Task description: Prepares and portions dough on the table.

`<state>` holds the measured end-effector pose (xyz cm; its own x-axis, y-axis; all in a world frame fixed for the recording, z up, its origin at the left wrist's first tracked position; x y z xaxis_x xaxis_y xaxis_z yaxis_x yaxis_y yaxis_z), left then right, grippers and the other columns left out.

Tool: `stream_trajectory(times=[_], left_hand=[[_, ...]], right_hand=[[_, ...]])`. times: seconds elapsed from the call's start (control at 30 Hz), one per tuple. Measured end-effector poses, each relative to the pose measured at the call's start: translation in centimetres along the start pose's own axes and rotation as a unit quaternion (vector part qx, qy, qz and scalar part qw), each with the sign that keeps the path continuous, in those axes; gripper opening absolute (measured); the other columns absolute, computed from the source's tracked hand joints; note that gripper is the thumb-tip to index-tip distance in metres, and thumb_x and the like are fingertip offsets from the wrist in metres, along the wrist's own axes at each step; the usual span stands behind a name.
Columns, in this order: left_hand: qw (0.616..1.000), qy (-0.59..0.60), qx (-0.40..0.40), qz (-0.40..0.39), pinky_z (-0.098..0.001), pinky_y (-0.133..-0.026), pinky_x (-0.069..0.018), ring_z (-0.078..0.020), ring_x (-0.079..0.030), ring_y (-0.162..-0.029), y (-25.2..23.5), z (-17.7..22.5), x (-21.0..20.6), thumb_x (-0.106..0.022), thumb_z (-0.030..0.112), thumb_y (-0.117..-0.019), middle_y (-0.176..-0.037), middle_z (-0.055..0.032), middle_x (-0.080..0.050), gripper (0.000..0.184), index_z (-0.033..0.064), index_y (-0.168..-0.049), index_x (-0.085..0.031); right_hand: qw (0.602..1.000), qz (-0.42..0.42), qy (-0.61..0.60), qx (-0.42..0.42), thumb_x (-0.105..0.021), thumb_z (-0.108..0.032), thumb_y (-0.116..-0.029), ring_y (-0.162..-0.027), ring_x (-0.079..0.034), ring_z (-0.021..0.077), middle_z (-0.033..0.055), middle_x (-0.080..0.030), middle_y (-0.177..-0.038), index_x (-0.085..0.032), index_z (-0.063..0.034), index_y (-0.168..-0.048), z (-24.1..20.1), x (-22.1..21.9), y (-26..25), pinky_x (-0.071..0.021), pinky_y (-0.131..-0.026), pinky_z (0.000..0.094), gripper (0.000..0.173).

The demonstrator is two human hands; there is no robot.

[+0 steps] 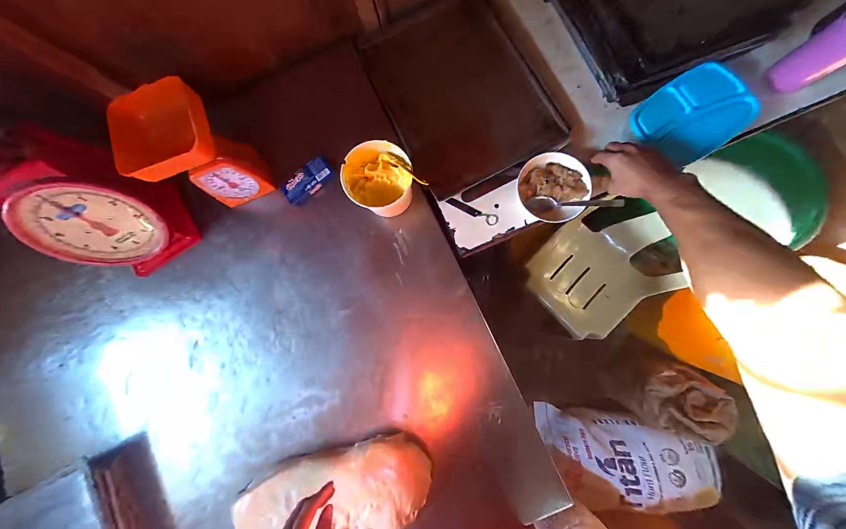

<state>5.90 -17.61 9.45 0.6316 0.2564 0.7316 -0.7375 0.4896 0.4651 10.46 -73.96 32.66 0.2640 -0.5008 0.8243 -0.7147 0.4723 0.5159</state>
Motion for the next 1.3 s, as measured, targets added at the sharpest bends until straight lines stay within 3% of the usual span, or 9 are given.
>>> stream_trajectory(times=[0.1, 0.37, 0.5, 0.7, 0.87, 0.97, 1.03, 1.13, 1.3], left_hand=[[1.0, 0.004, -0.006, 0.013, -0.0386, -0.105, -0.0536, -0.0194, -0.068, -0.116, -1.5, 1.3, 0.4, -0.054, 0.014, -0.1036, -0.122, -0.0148, -0.071, 0.03, -0.0008, -0.126, -0.068], [0.999, 0.009, -0.043, -0.014, -0.0368, -0.106, -0.0533, -0.0149, -0.068, -0.117, -4.1, 4.4, -2.9, -0.055, 0.016, -0.1025, -0.122, -0.0082, -0.073, 0.028, 0.0051, -0.123, -0.071], [0.972, 0.215, -0.063, -0.065, -0.0361, -0.099, -0.0592, -0.0139, -0.071, -0.108, -11.1, 14.6, -8.0, -0.056, 0.017, -0.104, -0.116, -0.0025, -0.075, 0.027, 0.007, -0.125, -0.069], [0.728, 0.612, 0.105, -0.291, -0.0474, -0.098, -0.0565, -0.0319, -0.067, -0.117, -25.0, 35.0, -20.1, -0.034, 0.022, -0.1114, -0.133, -0.0203, -0.065, 0.045, 0.0027, -0.152, -0.035], [0.601, 0.742, 0.204, -0.216, -0.0484, -0.098, -0.0537, -0.033, -0.063, -0.119, -31.3, 43.0, -23.8, -0.035, 0.026, -0.107, -0.139, -0.0214, -0.057, 0.041, 0.0004, -0.138, -0.045], [0.598, 0.752, 0.212, -0.18, -0.047, -0.095, -0.0537, -0.0313, -0.064, -0.116, -32.7, 43.6, -23.8, -0.039, 0.026, -0.1057, -0.135, -0.0186, -0.059, 0.038, 0.0031, -0.133, -0.05], [0.607, 0.743, 0.204, -0.196, -0.0484, -0.097, -0.0526, -0.0314, -0.062, -0.121, -33.2, 43.5, -23.7, -0.038, 0.03, -0.107, -0.139, -0.0171, -0.058, 0.039, 0.0053, -0.135, -0.049], [0.629, 0.72, 0.146, -0.256, -0.0535, -0.102, -0.0482, -0.0305, -0.054, -0.133, -33.8, 43.1, -23.1, -0.036, 0.031, -0.1052, -0.151, -0.0113, -0.051, 0.043, 0.0113, -0.14, -0.051], [0.78, 0.548, 0.015, -0.301, -0.0462, -0.099, -0.0538, -0.0267, -0.065, -0.121, -32.1, 35.8, -20.0, -0.038, 0.03, -0.1105, -0.139, -0.0117, -0.063, 0.045, 0.0113, -0.151, -0.043]], right_hand=[[0.995, -0.081, 0.003, -0.054, -0.051, 0.006, -0.1021, -0.138, -0.043, 0.0507, 0.0376, -0.048, -0.143, -0.052, 0.0183, -0.134, -1.4, 1.1, -0.7, -0.0305, -0.116, 0.0543, 0.034], [0.996, -0.033, 0.082, -0.007, -0.058, 0.007, -0.0965, -0.131, -0.05, 0.0513, 0.0332, -0.055, -0.138, -0.059, 0.0119, -0.129, 12.3, -6.2, -9.7, -0.0403, -0.107, 0.0621, 0.033], [0.996, -0.022, 0.081, 0.003, -0.057, 0.009, -0.0968, -0.13, -0.051, 0.0519, 0.0343, -0.055, -0.137, -0.059, 0.0134, -0.128, 11.6, -6.0, -8.2, -0.0408, -0.107, 0.0617, 0.031], [0.997, 0.019, 0.069, 0.037, -0.067, 0.006, -0.0901, -0.126, -0.055, 0.0493, 0.0298, -0.058, -0.135, -0.062, 0.0111, -0.125, 18.2, -10.9, -13.3, -0.0445, -0.101, 0.0653, 0.036], [0.992, 0.086, 0.074, 0.061, -0.072, -0.001, -0.0896, -0.117, -0.061, 0.0472, 0.0264, -0.061, -0.127, -0.066, 0.0063, -0.117, 25.3, -14.6, -17.7, -0.0505, -0.093, 0.0652, 0.029], [0.994, 0.085, 0.064, 0.031, -0.067, 0.002, -0.0922, -0.117, -0.061, 0.0492, 0.0298, -0.06, -0.128, -0.065, 0.0091, -0.119, 24.8, -13.0, -13.6, -0.05, -0.095, 0.0641, 0.028], [0.982, -0.147, 0.059, -0.102, -0.053, -0.005, -0.1037, -0.144, -0.041, 0.0413, 0.0239, -0.037, -0.158, -0.046, 0.0043, -0.146, 24.0, -10.8, -10.8, -0.0372, -0.115, 0.0554, 0.044], [0.989, 0.112, -0.048, -0.082, -0.071, 0.0, -0.0883, -0.116, -0.06, 0.0498, 0.0293, -0.056, -0.132, -0.063, 0.0074, -0.115, 33.5, -17.3, -12.3, -0.0519, -0.091, 0.0683, 0.029], [0.949, 0.226, -0.113, -0.189, -0.067, -0.014, -0.0913, -0.114, -0.062, 0.0485, 0.0288, -0.063, -0.123, -0.064, -0.0009, -0.124, 42.0, -27.0, -5.2, -0.0474, -0.093, 0.0708, 0.036]])
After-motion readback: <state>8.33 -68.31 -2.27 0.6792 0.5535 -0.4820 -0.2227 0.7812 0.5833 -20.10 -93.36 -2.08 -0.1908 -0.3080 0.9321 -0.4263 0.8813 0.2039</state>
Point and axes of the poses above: each hand's wrist, its own y-axis away from the middle knuckle, its own x-axis out of the back of the hand, z = x × y, the point moved 6 cm from there along -y, towards the middle knuckle
